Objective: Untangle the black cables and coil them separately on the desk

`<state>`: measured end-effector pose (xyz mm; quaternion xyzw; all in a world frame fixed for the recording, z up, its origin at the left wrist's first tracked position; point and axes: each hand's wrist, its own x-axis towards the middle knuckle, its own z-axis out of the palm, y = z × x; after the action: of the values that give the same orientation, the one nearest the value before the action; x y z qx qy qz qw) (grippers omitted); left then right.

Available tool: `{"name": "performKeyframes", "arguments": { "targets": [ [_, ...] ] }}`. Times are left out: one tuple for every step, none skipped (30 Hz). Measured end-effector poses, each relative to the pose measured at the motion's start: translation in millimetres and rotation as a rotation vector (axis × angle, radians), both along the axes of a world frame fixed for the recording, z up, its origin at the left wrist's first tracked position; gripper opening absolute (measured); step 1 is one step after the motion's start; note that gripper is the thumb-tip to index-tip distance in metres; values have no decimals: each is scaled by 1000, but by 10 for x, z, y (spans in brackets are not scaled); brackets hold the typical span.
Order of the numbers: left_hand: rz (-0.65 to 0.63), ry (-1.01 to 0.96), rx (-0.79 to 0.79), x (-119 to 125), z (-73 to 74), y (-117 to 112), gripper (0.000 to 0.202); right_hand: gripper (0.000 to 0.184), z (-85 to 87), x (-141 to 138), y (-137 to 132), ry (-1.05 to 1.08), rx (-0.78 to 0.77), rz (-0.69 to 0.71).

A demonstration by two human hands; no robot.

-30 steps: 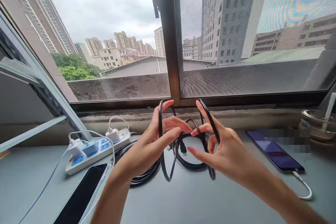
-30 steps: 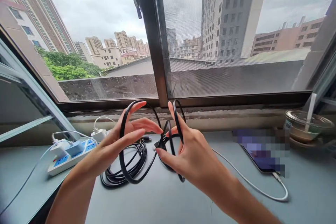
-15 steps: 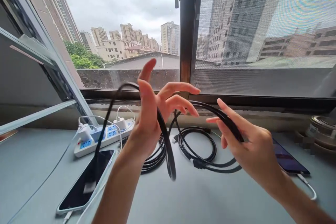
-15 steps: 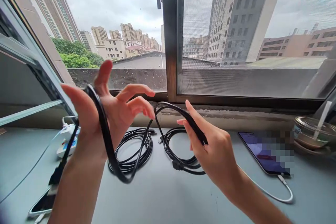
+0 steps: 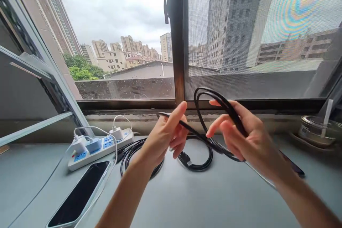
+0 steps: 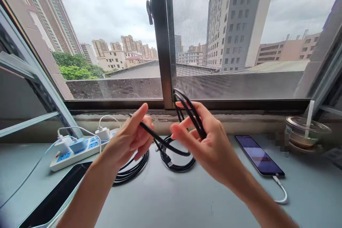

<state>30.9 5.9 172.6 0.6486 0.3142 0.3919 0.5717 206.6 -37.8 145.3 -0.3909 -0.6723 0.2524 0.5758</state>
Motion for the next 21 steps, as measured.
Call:
{"name": "performKeyframes", "arguments": {
  "targets": [
    [3,-7,-10,39,-17,-1,67,52,9,-7,-18,-56,-9,23],
    [5,-18,-19,70,-34,0,66,54,17,-9,-30,-120,-9,29],
    [-5,-30,-26,92,-49,5,65,51,23,-4,-33,-174,0,24],
    [-33,-39,-32,101,-61,12,64,43,29,11,-24,-207,14,12],
    [-81,-33,-34,96,-69,19,62,34,36,37,-6,-218,32,-3],
    [-149,-12,-21,78,-71,25,62,26,45,74,20,-213,47,-20],
    [-228,13,10,49,-66,30,62,22,55,119,47,-198,55,-45],
    [-298,20,57,13,-55,34,60,20,68,169,71,-180,60,-81],
    [-338,-5,124,-28,-40,38,55,19,84,219,86,-165,71,-118],
    [-334,-65,213,-67,-22,43,48,19,101,264,86,-153,83,-152],
    [-283,-157,324,-101,-5,51,39,20,120,299,70,-143,101,-178],
    [-185,-255,455,-126,8,62,31,21,139,321,38,-133,122,-199],
    [-57,-331,593,-136,14,75,25,21,157,329,-7,-126,147,-215],
    [72,-365,723,-132,9,87,23,21,172,324,-59,-121,171,-224],
    [177,-356,824,-110,-7,97,27,20,182,308,-114,-114,198,-229],
    [241,-312,884,-73,-35,102,38,18,188,283,-164,-102,230,-234],
    [264,-246,900,-21,-73,100,51,16,189,254,-205,-85,264,-238],
    [261,-173,881,42,-116,92,61,13,185,224,-233,-61,295,-248],
    [249,-110,839,110,-162,80,64,12,176,196,-246,-26,328,-262],
    [254,-67,789,178,-205,67,60,11,165,173,-244,19,357,-283],
    [268,-48,729,239,-242,55,52,10,152,157,-228,73,383,-307]
  ]
}}
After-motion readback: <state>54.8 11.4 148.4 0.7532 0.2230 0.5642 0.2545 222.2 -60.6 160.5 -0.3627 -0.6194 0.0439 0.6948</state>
